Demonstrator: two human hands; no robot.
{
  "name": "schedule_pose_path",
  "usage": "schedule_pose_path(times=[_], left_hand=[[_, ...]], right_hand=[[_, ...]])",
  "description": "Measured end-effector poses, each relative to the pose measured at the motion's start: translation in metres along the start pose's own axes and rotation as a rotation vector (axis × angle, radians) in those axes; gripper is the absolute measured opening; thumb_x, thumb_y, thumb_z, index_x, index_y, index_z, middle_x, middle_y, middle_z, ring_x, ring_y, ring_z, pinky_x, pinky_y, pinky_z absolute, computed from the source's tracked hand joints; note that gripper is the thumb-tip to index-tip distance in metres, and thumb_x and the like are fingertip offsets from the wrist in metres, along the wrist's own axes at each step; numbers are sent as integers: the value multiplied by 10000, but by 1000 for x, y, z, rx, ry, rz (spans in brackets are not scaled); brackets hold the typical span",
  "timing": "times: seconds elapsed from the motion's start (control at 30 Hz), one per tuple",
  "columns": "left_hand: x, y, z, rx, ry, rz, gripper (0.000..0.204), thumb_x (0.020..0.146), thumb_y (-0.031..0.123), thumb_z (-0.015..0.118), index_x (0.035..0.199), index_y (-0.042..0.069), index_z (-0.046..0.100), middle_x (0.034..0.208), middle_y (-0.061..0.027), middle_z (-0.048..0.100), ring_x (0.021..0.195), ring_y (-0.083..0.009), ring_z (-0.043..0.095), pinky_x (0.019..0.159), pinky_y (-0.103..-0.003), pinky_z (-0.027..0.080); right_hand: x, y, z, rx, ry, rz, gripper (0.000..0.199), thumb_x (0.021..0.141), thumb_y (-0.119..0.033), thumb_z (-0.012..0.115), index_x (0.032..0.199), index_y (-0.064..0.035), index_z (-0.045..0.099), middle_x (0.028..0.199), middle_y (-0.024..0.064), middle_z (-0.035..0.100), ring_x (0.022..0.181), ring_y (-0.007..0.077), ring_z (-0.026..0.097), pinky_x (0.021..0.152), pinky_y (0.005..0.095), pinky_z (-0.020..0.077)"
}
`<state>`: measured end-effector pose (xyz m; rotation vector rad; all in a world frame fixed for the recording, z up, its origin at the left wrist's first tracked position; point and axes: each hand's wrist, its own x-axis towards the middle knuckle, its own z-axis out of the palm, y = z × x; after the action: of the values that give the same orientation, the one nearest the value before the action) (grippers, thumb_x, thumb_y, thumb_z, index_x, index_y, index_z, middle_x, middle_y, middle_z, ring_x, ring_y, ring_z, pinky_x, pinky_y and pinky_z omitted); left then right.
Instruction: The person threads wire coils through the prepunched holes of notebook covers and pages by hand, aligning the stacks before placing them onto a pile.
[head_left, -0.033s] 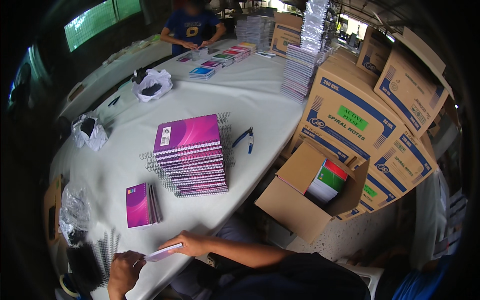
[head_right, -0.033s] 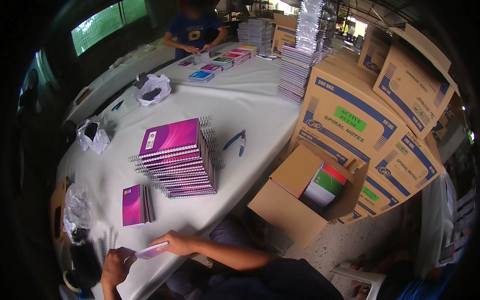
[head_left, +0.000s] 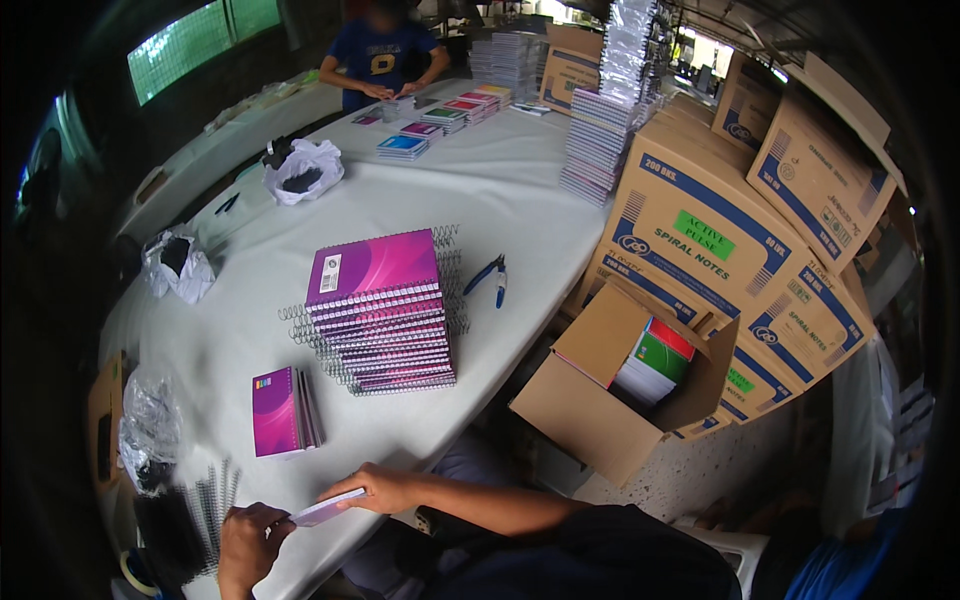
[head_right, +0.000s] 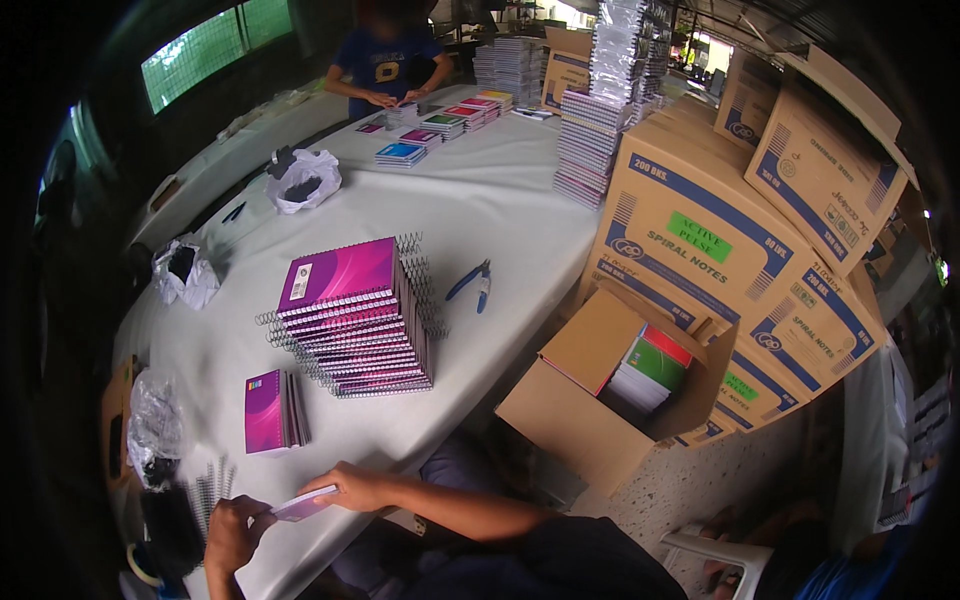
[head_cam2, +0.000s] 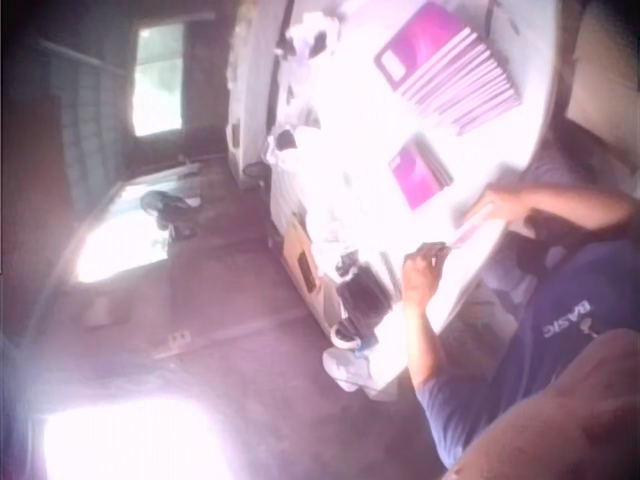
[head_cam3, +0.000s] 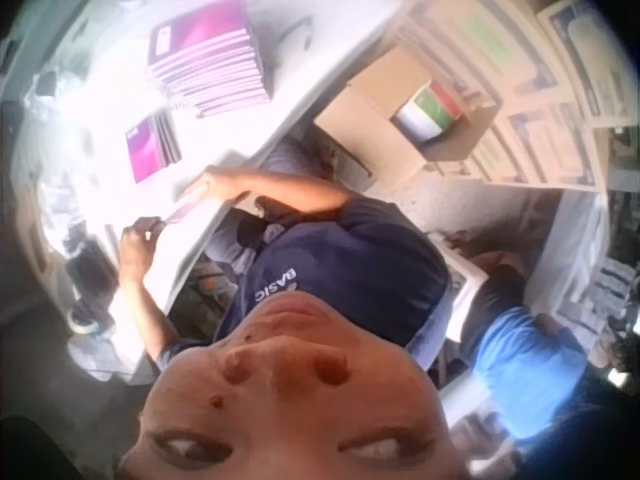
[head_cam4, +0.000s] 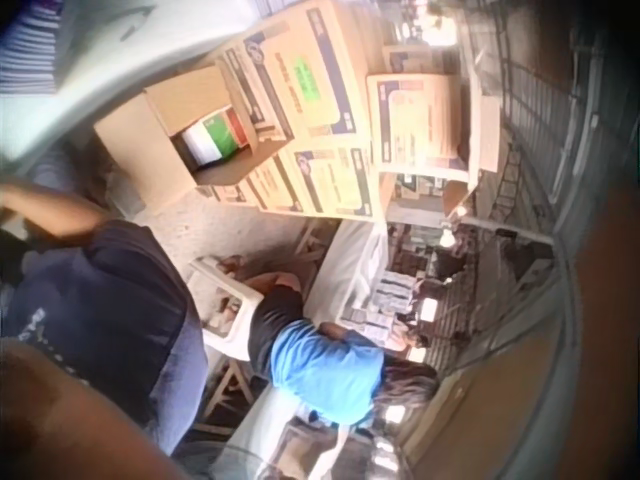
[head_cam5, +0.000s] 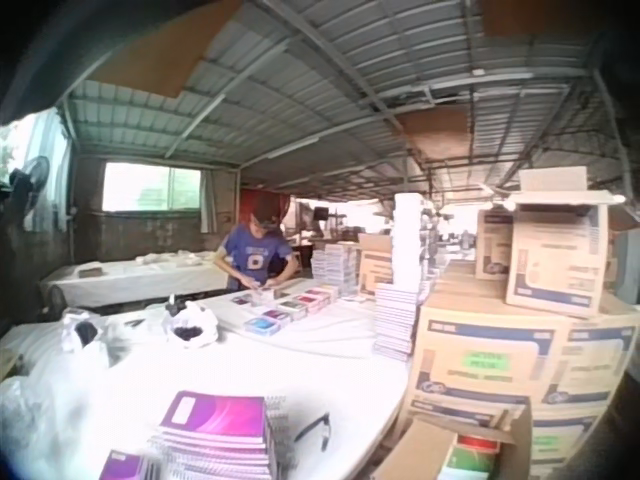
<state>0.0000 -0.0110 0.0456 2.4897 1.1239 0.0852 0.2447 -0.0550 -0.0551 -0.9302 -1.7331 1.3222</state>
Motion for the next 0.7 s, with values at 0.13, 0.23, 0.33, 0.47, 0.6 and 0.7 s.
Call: schedule_pose_path(times=[0.13,0.23,0.33,0.47,0.6,0.7], left_hand=[[10,27,11,313,229,-43,208,649,165,779,785,79,648,731,-53,644,748,-242,611,787,-379,389],[7,18,15,341,280,188,237,620,178,785,758,101,609,740,-41,624,736,-237,588,801,-382,368],[-2,24,3,371,126,31,353,619,223,782,886,81,601,971,-88,609,931,-280,546,883,-425,345],[-2,16,29,587,501,4,759,665,453,739,1236,20,490,1361,-218,396,1280,-406,328,1020,-554,234],[-21,-41,140,328,616,-16,1059,691,781,448,1366,-25,323,1432,-290,232,1338,-482,165,1039,-645,101],[-46,7,144,316,205,-32,1075,715,799,391,1403,-16,256,1445,-318,173,1358,-505,69,1053,-641,15]], right_hand=[[-4,0,-1,16,18,-15,298,899,-117,564,1191,-69,592,916,195,669,698,219,589,709,336,464],[-1,24,5,-16,111,-208,326,870,-63,584,1195,-86,596,943,176,669,643,191,597,644,321,467],[4,35,17,-41,110,-192,363,857,-37,569,1213,-104,587,979,184,663,696,236,634,669,336,478],[-1,29,28,-15,134,-18,454,808,25,532,1232,-129,577,1071,197,629,821,297,670,710,352,501],[-8,17,39,-90,286,-167,438,786,87,529,1199,-45,590,1003,174,672,824,201,684,698,323,532],[-9,23,43,-174,377,-311,302,805,57,583,1097,-2,637,1015,153,674,916,255,669,770,318,528]])
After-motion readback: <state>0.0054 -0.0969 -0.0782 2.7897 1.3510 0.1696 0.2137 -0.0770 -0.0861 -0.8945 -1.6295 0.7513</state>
